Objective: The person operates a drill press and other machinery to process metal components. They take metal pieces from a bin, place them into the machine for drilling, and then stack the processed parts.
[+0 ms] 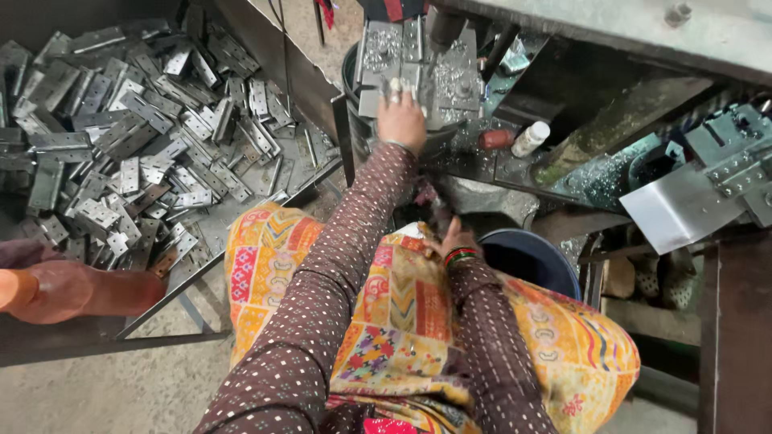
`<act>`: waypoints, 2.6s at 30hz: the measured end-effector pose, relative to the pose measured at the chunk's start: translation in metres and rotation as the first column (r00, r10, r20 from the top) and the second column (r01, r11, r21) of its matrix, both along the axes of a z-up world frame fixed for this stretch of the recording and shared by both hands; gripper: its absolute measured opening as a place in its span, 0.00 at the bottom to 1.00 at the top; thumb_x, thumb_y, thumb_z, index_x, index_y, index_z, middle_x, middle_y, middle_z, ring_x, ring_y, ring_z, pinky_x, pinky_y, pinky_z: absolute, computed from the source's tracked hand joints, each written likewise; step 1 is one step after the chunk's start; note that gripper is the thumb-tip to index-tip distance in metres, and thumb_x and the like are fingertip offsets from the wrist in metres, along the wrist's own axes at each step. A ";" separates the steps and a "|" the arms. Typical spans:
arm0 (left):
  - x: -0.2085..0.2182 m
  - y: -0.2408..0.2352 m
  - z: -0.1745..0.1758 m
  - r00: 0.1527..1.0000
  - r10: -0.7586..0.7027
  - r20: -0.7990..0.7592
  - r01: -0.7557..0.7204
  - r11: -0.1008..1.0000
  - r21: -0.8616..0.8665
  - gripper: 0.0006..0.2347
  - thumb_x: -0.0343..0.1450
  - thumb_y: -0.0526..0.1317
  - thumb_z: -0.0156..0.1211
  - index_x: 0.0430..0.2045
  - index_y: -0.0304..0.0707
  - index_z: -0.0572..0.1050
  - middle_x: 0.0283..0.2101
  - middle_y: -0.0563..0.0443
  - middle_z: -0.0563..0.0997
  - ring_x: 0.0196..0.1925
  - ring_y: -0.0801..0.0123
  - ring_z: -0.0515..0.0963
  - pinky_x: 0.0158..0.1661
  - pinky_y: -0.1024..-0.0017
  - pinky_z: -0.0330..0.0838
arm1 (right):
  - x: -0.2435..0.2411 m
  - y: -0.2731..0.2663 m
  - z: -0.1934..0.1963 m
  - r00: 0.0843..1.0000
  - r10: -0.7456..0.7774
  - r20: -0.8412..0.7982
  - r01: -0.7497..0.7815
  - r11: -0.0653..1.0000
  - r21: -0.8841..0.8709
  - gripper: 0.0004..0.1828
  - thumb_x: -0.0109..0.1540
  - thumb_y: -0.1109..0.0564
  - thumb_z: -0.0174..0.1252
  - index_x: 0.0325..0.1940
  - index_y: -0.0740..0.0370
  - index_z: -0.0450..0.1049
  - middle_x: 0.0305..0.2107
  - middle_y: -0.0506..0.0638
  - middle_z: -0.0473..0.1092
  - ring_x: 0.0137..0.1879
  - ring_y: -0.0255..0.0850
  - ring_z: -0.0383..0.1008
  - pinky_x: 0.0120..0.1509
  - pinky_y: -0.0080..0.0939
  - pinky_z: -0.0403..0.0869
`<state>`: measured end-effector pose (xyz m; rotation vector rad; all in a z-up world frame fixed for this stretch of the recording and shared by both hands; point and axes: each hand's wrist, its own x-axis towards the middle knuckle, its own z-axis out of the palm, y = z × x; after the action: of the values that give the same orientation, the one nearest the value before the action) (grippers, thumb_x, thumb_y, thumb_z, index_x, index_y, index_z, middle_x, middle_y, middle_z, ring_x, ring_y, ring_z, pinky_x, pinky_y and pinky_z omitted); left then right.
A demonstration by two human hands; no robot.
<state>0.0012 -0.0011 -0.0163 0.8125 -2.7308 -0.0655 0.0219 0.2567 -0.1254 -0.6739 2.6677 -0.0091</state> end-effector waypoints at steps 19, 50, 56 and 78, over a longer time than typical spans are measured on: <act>-0.018 -0.020 -0.007 1.000 -0.012 0.012 0.011 0.994 0.109 0.15 0.72 0.41 0.50 0.48 0.38 0.79 0.63 0.43 0.72 0.72 0.51 0.63 0.68 0.42 0.50 | -0.007 0.005 -0.043 0.994 0.057 -0.094 -0.068 0.992 -0.109 0.66 0.46 0.21 0.66 0.73 0.59 0.48 0.56 0.73 0.61 0.53 0.67 0.73 0.50 0.59 0.76; -0.062 -0.055 -0.038 0.995 -0.064 -0.082 0.066 0.997 0.030 0.13 0.71 0.40 0.52 0.41 0.39 0.82 0.62 0.44 0.73 0.69 0.53 0.67 0.67 0.42 0.52 | -0.002 0.003 -0.037 0.998 0.003 0.058 -0.002 1.000 -0.019 0.75 0.40 0.21 0.71 0.79 0.49 0.40 0.68 0.79 0.50 0.63 0.68 0.65 0.57 0.64 0.72; -0.053 -0.055 -0.016 0.997 -0.075 0.028 0.071 0.990 0.126 0.13 0.75 0.39 0.50 0.47 0.41 0.81 0.67 0.45 0.71 0.60 0.55 0.77 0.71 0.44 0.51 | -0.005 0.024 -0.073 0.996 -0.017 0.089 0.029 0.990 -0.140 0.59 0.53 0.22 0.62 0.76 0.53 0.47 0.59 0.75 0.59 0.57 0.69 0.69 0.56 0.63 0.73; 0.044 0.019 0.049 0.850 -0.162 -0.501 0.248 0.962 0.110 0.12 0.76 0.38 0.54 0.50 0.29 0.69 0.53 0.37 0.73 0.39 0.51 0.78 0.42 0.56 0.72 | 0.009 0.010 0.034 0.882 -0.024 -0.471 -0.200 0.885 -0.420 0.33 0.59 0.25 0.57 0.44 0.56 0.69 0.27 0.58 0.75 0.31 0.58 0.77 0.31 0.56 0.74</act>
<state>0.0456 0.0179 0.0326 0.4542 -2.3297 -0.4901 0.0307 0.2663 -0.0911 -1.0655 3.1232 -0.5379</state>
